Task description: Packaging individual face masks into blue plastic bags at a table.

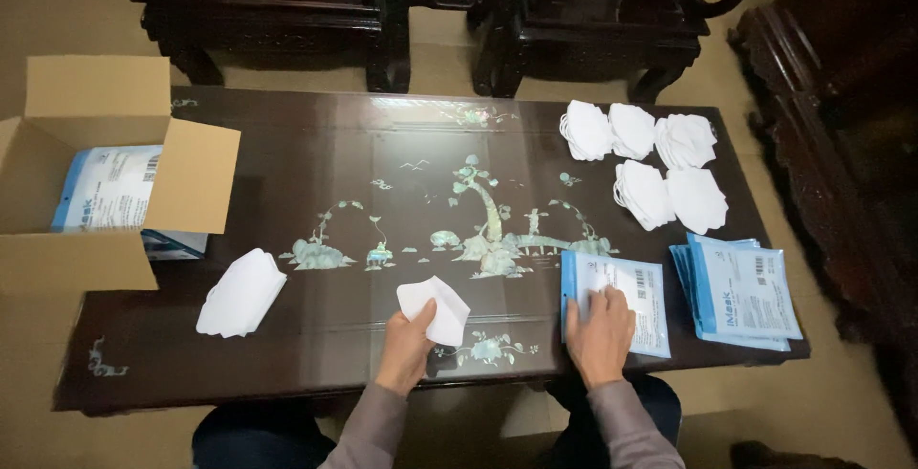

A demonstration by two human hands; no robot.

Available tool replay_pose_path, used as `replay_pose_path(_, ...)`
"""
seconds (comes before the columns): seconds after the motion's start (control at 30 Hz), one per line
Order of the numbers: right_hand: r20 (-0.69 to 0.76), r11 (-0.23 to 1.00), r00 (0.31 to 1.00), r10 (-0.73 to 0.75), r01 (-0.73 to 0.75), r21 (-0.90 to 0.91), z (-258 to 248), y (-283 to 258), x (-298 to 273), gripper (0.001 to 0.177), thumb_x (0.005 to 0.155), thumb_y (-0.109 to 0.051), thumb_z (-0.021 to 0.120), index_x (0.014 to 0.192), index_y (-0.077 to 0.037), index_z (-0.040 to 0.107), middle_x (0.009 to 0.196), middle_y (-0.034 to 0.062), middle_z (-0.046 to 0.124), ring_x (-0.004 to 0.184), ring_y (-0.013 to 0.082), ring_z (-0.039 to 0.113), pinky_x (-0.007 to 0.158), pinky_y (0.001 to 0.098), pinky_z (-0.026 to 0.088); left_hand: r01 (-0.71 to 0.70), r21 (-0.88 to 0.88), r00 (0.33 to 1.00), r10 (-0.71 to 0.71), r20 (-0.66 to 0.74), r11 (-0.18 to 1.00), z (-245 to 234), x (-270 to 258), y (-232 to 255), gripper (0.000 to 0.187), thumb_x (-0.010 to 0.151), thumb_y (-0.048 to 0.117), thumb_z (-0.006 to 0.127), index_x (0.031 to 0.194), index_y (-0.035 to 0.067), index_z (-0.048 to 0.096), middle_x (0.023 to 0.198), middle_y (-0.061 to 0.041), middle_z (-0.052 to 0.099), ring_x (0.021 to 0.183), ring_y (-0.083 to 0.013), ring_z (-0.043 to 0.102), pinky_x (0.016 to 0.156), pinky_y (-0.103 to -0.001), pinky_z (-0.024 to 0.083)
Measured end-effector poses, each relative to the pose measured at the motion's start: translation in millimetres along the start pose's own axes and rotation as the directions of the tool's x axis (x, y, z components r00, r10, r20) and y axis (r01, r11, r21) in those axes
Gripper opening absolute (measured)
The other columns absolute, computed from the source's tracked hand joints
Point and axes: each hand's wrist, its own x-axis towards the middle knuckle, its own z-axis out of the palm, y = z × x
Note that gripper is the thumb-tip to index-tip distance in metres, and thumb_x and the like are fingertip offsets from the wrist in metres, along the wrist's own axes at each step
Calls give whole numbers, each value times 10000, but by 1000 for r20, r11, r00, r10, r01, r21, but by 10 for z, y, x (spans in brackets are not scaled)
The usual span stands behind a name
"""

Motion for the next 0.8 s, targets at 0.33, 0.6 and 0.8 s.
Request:
replay_pose_path(0.33,-180,920,930,-320,351,175,-85,-621,-324,241,969,-130,621,1122,55,609,1155,247,659,1100,451,639,954,530,503,-93,225,973,40,228,970,416,-134,-371,275,905,171,736,1088,-35,738,967,-109,774,776,-183,688,658,-349,565)
replay_pose_path(0.6,117,903,968,-224,160,399,97,-712,-501,181,1021,-211,549,1041,-61,648,1324,142,669,1292,324,614,985,466,521,-147,598,985,63,159,788,397,-95,-355,165,899,230,661,912,80,731,860,36,664,757,-104,565,651,-314,475)
replay_pose_path(0.8,69,906,973,-221,179,384,-25,-910,-584,167,1015,-248,559,1018,-94,623,1306,103,684,1162,285,679,813,453,570,-97,626,992,24,124,774,643,-414,-214,169,903,276,654,884,131,739,846,59,688,749,-97,560,674,-313,474)
